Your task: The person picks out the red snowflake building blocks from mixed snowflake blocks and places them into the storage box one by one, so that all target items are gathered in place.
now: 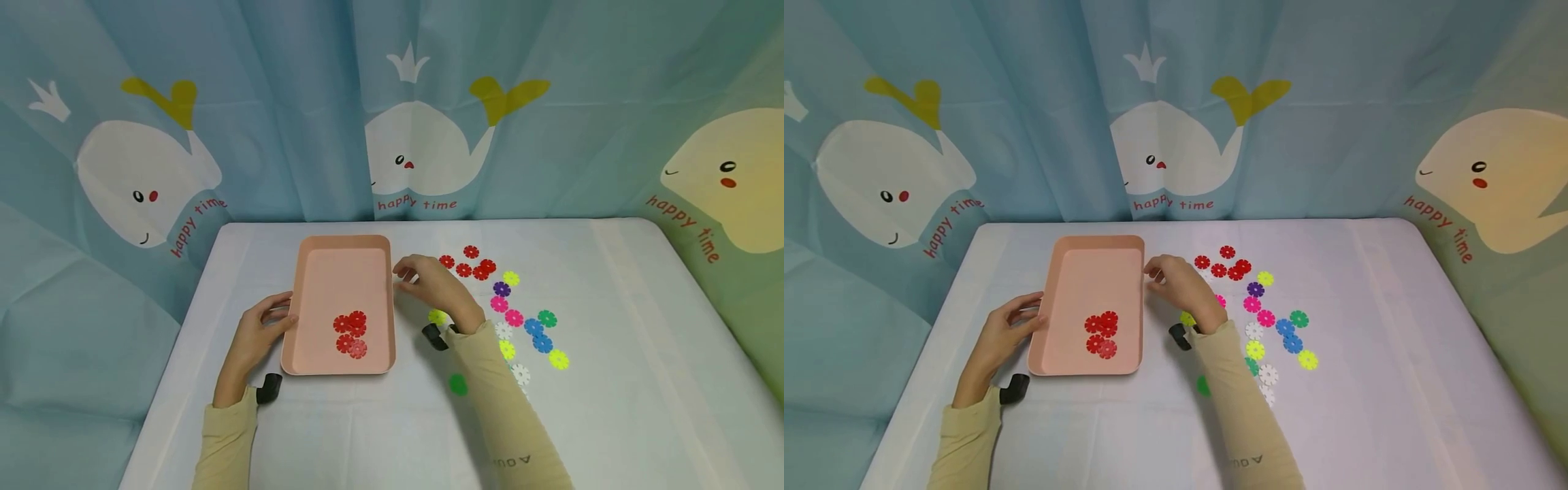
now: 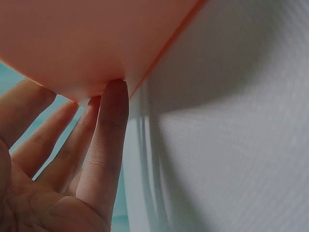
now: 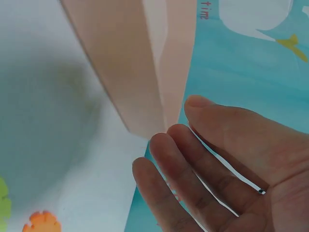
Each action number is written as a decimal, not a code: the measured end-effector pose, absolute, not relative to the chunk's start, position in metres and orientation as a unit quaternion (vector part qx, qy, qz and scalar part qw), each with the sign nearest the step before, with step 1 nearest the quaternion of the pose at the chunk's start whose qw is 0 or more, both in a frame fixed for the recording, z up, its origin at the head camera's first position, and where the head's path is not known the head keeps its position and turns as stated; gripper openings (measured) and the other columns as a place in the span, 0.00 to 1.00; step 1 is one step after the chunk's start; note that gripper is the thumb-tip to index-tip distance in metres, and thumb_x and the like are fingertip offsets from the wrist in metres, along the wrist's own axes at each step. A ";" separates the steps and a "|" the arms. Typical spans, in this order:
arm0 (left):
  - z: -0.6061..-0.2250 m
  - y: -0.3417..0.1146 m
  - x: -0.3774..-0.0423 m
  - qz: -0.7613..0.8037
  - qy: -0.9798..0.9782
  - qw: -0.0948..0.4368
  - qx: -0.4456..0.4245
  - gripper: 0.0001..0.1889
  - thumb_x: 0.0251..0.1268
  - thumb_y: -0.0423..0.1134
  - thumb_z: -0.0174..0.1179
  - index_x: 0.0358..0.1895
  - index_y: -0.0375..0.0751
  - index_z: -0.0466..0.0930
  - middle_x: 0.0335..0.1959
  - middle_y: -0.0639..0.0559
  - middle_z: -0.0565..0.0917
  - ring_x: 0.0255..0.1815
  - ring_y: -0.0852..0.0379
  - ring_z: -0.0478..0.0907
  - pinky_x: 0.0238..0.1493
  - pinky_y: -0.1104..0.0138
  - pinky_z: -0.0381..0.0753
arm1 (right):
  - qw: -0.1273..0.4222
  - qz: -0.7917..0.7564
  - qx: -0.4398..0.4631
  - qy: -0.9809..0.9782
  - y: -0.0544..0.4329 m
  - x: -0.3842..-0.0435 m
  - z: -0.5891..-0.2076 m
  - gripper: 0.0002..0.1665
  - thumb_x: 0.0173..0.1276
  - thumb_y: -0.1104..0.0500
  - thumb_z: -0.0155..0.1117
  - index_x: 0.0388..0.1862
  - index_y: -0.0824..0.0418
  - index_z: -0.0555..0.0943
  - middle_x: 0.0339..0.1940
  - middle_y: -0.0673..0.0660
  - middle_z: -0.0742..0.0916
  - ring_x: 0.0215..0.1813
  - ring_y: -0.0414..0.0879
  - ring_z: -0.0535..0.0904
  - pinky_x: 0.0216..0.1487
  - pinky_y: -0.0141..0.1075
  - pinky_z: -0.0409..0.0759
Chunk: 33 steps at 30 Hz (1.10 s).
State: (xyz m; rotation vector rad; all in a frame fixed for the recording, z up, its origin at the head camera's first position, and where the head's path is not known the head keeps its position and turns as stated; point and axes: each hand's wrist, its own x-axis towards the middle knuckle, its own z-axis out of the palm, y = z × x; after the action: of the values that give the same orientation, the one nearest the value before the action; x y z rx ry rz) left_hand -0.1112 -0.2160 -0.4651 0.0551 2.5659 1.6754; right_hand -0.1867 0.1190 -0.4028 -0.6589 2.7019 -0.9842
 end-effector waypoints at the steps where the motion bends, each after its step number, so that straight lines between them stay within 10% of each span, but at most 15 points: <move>1: -0.465 -0.216 -0.111 0.547 0.836 0.038 0.018 0.28 0.68 0.35 0.64 0.69 0.35 0.70 0.66 0.37 0.75 0.60 0.39 0.78 0.49 0.80 0.74 | 0.096 -0.332 -0.221 0.912 0.121 -0.187 -0.403 0.14 0.67 0.65 0.68 0.50 0.68 0.83 0.46 0.61 0.87 0.48 0.53 0.82 0.53 0.45 0.81; 33: -0.470 -0.217 -0.113 0.551 0.834 0.030 0.025 0.28 0.67 0.37 0.65 0.68 0.34 0.71 0.65 0.36 0.76 0.59 0.39 0.79 0.49 0.81 0.74 | 0.092 -0.329 -0.191 0.920 0.164 -0.211 -0.413 0.18 0.68 0.67 0.65 0.56 0.72 0.80 0.53 0.67 0.84 0.54 0.59 0.79 0.57 0.50 0.79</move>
State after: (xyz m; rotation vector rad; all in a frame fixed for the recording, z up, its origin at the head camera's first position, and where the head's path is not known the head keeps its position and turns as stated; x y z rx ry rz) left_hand -0.1129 -0.2175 -0.4697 0.0765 2.5696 1.6979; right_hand -0.2111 0.1636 -0.4134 -0.5663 2.7339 -0.9774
